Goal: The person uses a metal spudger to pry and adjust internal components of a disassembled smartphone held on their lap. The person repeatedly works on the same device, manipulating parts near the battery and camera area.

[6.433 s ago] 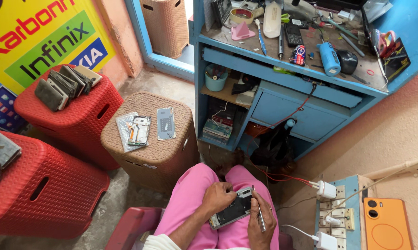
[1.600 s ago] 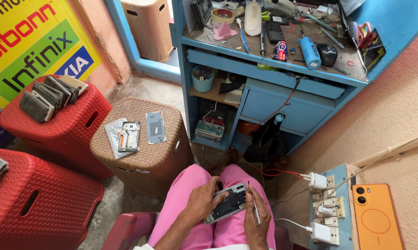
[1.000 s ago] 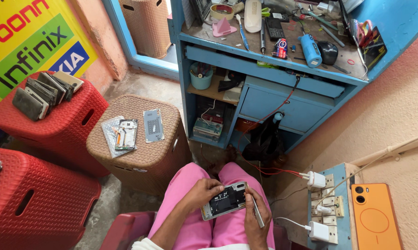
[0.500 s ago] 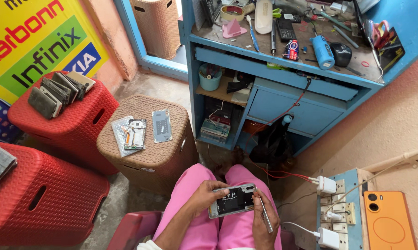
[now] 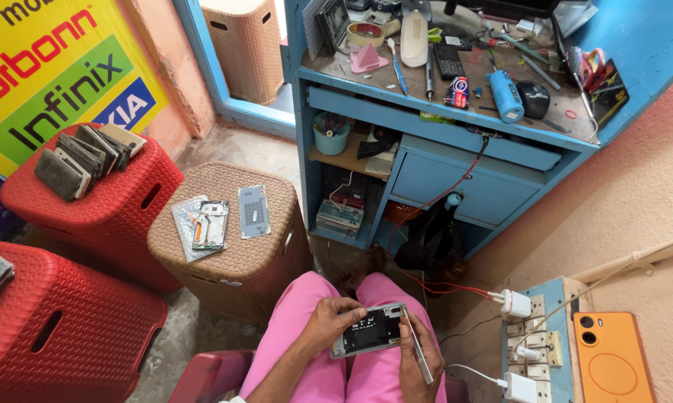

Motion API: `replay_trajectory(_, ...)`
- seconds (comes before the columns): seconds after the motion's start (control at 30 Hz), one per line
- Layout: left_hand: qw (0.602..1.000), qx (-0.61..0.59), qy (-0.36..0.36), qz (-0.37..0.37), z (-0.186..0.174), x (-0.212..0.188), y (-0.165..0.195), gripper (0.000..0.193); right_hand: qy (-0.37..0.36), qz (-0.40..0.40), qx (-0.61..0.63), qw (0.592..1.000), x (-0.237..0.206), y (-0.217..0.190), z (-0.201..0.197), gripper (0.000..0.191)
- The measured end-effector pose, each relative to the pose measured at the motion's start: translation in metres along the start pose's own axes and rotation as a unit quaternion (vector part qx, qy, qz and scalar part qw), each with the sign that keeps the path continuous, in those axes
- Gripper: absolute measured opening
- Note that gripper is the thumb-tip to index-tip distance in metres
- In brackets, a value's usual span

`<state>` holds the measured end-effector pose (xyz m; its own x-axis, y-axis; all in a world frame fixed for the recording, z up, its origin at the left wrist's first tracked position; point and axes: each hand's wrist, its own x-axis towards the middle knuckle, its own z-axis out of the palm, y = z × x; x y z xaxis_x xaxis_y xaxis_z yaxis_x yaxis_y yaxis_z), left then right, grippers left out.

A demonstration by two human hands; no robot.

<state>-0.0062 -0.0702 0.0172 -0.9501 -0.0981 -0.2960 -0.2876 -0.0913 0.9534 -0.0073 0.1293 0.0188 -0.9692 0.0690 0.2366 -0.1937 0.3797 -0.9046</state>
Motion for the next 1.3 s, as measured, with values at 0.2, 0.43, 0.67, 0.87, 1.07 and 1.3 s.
replay_trajectory(0.2, 1.000, -0.003, -0.010, -0.001, -0.001, 0.003, 0.003, 0.024, -0.004, 0.011, -0.011, 1.000, 0.002, 0.006, 0.000, 0.032)
replay_trajectory(0.43, 1.000, 0.009, -0.007, 0.015, -0.002, 0.002, 0.004, 0.023, -0.006, 0.004, 0.015, 1.000, 0.001, 0.017, 0.002, 0.033)
replay_trajectory(0.67, 0.999, 0.019, -0.006, 0.029, -0.002, 0.000, 0.005, 0.021, 0.002, -0.010, -0.001, 1.000, 0.001, 0.014, 0.002, 0.031)
replay_trajectory(0.87, 0.986, 0.129, 0.014, 0.104, -0.006, 0.004, 0.001, 0.029, 0.014, -0.015, 0.036, 0.999, -0.002, 0.002, -0.004, 0.024)
replay_trajectory(1.07, 0.991, 0.090, 0.003, 0.103, -0.007, 0.000, -0.006, 0.026, 0.000, -0.030, 0.016, 0.999, -0.005, -0.016, -0.014, 0.019)
replay_trajectory(1.3, 0.989, 0.075, -0.013, 0.125, -0.005, -0.007, 0.005, 0.023, -0.009, -0.152, -0.050, 0.987, 0.000, -0.040, -0.014, 0.020)
